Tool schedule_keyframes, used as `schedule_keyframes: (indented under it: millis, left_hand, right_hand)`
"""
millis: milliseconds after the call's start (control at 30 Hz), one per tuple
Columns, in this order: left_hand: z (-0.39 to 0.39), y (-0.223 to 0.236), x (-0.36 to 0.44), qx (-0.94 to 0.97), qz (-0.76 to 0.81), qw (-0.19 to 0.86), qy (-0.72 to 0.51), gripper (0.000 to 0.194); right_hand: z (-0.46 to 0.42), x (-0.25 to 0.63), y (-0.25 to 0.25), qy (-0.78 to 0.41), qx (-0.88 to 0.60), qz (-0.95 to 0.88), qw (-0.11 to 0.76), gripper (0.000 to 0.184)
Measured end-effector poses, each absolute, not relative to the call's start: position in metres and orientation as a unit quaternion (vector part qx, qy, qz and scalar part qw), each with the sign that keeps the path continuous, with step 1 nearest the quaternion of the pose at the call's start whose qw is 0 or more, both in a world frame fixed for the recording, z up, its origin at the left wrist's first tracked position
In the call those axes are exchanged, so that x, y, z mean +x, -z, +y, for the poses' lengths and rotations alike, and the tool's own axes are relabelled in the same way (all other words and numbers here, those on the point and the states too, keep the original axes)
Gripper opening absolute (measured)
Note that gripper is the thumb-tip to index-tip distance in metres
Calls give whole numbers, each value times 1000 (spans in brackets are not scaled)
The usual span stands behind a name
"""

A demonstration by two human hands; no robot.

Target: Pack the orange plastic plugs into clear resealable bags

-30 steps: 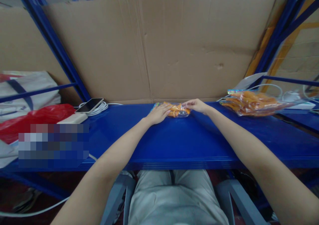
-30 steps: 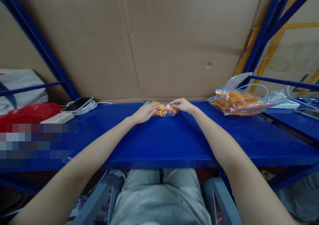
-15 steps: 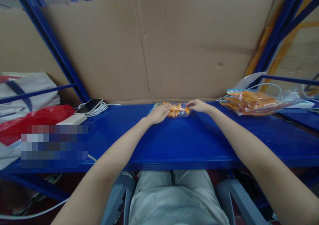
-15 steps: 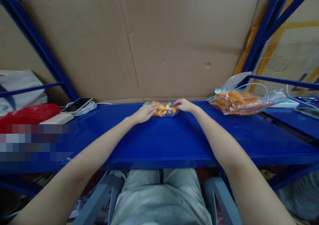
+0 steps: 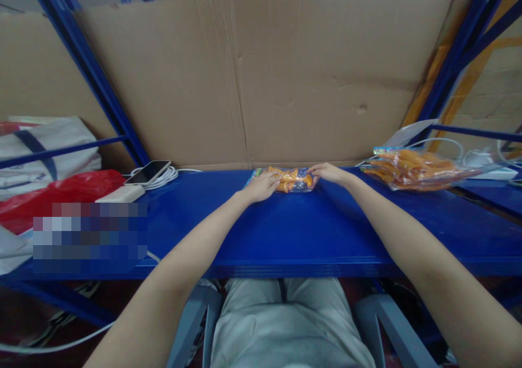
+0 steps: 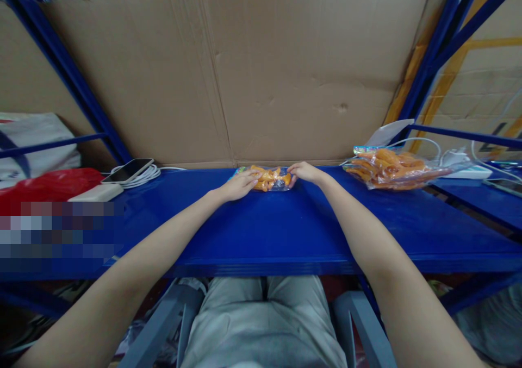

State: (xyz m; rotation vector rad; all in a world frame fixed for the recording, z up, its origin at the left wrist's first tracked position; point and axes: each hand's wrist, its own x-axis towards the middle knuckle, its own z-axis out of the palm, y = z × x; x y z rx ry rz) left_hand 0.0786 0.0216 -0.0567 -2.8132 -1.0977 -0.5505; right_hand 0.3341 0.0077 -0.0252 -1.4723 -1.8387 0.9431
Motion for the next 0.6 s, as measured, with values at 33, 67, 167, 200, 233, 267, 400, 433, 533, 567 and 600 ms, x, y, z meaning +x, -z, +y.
schedule_keyframes:
  millis: [33,67,167,200,233,267,400,433,533,567,600]
  left_hand:
    - [22,57,79,-916,-358,36,179,44]
    - [23,57,79,-916,-357,37,179,44]
    - [23,58,79,-916,-356,41,180,45]
    - [23,58,80,-915,-357,42,182,46]
    - [23,59,80,-914,-358,42,185,46]
    - [23,59,80,-913,-359,41,188,46]
    - [24,59,78,-915,-352,38,193,45]
    - [25,60,78,-916,-349,35,192,45]
    - [26,61,75,-918,-346,32,193,46]
    - [27,62,74,-918,-346,33,193,46]
    - [27,63,73,-918,-346,34,193,46]
  right_hand:
    - [6,335,24,-370,-545,-690,301,38]
    - [5,337,23,-382,-538,-688,303,37]
    - [3,341,20,-401,-530,-685,300,35]
    - [2,342,20,-403,-531,-683,300,34]
    - [2,343,20,-404,-532,-681,300,34]
    - [3,343,20,-407,-534,-677,301,33]
    - [3,341,24,-428,-536,-662,301,33]
    - [3,340,25,-432,-537,-660,298,34]
    - [4,338,27,-434,-552,-650,291,41]
    - [4,337,28,-433,-558,-646,291,44]
    - [4,336,29,-432,-561,-642,294,47]
